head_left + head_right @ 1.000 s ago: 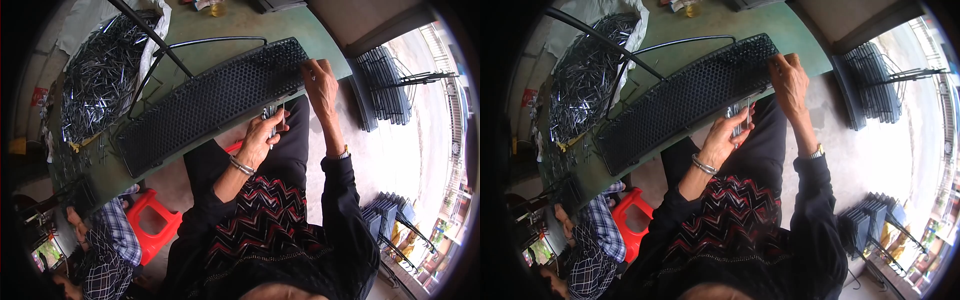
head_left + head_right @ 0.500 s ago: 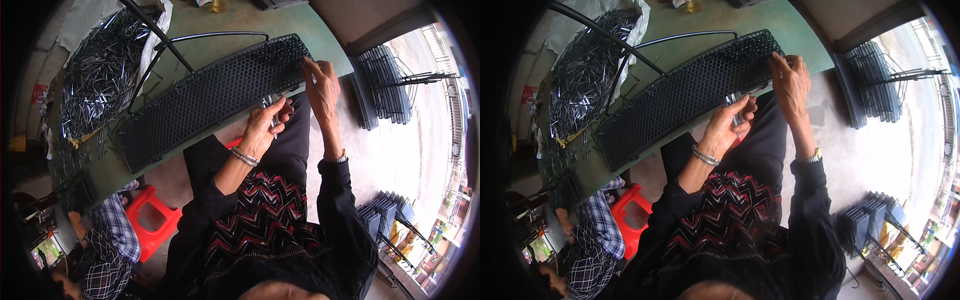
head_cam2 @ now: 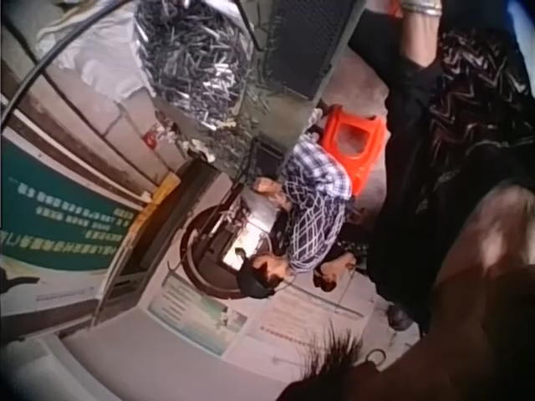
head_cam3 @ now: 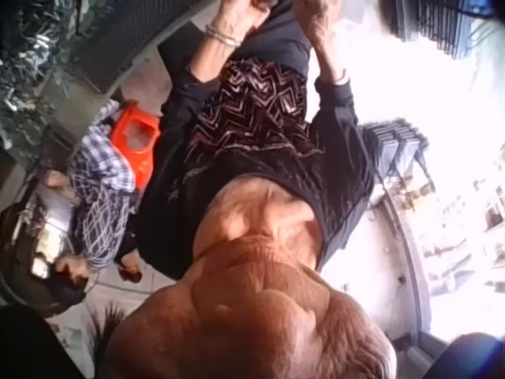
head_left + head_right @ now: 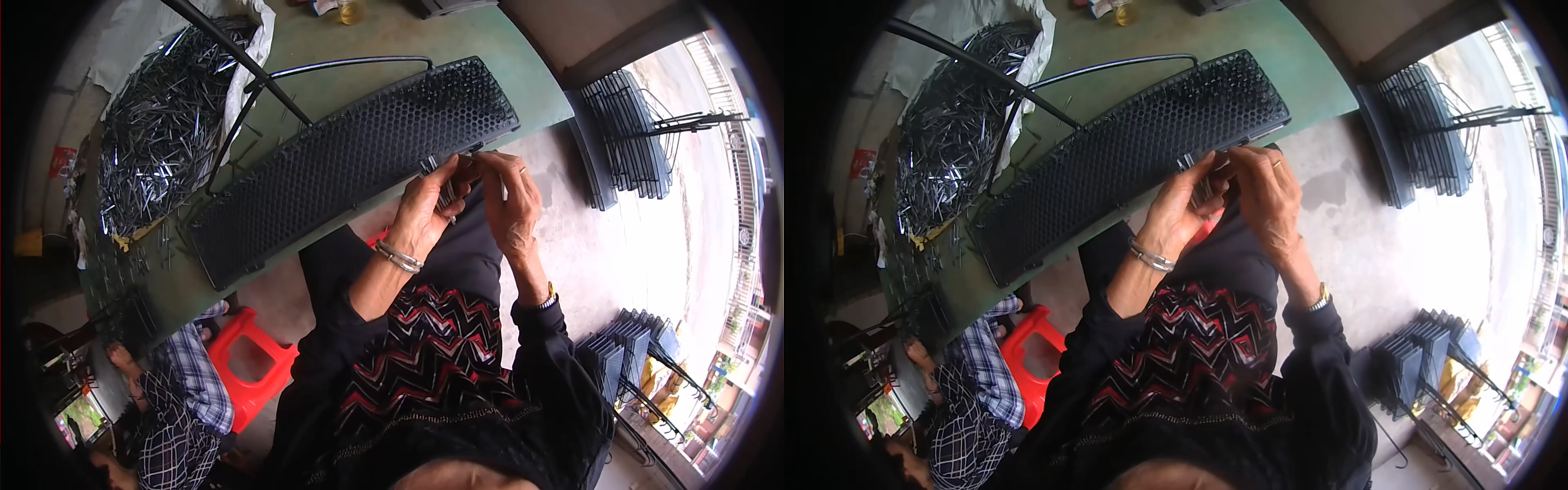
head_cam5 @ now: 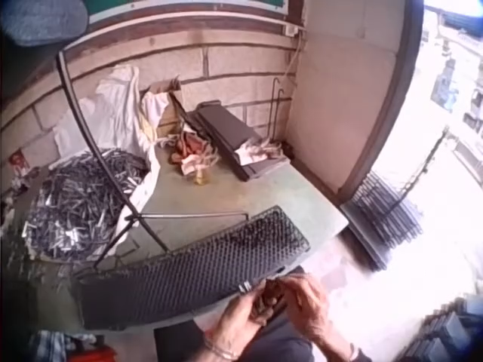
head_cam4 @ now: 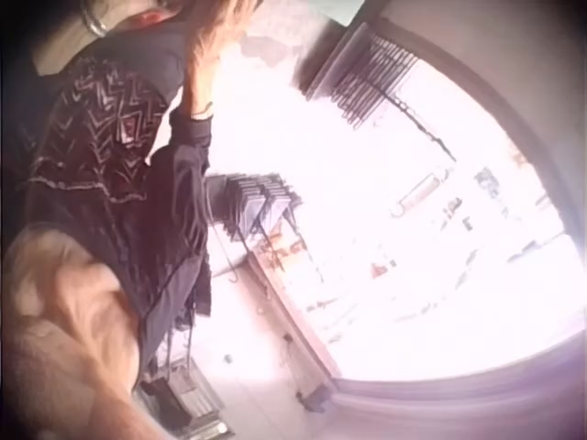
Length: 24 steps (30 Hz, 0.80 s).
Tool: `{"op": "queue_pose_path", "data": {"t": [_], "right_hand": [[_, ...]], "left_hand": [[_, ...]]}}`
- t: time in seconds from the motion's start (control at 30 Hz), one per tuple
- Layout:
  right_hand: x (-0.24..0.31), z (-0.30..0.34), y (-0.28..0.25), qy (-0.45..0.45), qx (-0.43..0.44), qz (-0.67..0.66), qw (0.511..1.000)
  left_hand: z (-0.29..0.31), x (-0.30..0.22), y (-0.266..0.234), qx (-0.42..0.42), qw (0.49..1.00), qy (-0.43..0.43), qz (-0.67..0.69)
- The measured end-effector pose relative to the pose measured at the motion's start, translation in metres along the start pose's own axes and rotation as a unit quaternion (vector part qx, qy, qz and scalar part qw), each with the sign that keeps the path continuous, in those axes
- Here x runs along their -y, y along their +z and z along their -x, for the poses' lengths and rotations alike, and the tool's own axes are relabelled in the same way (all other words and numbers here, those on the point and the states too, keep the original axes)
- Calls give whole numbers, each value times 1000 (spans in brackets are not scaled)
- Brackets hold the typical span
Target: The recorder is picking up thin metal strips and inserting them into holes in a perforated metal plate.
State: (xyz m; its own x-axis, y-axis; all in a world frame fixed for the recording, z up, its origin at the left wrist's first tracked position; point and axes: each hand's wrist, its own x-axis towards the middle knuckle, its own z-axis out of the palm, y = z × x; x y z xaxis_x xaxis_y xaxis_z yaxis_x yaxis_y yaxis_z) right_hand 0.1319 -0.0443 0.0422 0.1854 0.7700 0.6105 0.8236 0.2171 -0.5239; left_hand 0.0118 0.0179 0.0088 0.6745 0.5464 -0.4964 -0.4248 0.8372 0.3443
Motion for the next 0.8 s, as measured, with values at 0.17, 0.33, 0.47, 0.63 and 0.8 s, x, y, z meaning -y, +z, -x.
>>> {"op": "queue_pose_path", "data": {"t": [0.17, 0.33, 0.47, 0.63, 0.8], "right_hand": [[-27, -14, -3, 88, -119, 109, 983], [-54, -27, 0, 101, -117, 98, 983], [-58, -31, 6, 99, -105, 113, 983], [-67, -33, 13, 85, -53, 167, 981], [-63, -39, 16, 94, -25, 196, 976]], "left_hand": [[3, 0, -23, -16, 1000, -1, 5], [10, 10, -23, -57, 998, 29, 2], [16, 7, -16, -45, 999, 29, 0], [18, 6, -16, 1, 999, 28, -37], [21, 6, -9, 14, 998, 23, -60]]}}
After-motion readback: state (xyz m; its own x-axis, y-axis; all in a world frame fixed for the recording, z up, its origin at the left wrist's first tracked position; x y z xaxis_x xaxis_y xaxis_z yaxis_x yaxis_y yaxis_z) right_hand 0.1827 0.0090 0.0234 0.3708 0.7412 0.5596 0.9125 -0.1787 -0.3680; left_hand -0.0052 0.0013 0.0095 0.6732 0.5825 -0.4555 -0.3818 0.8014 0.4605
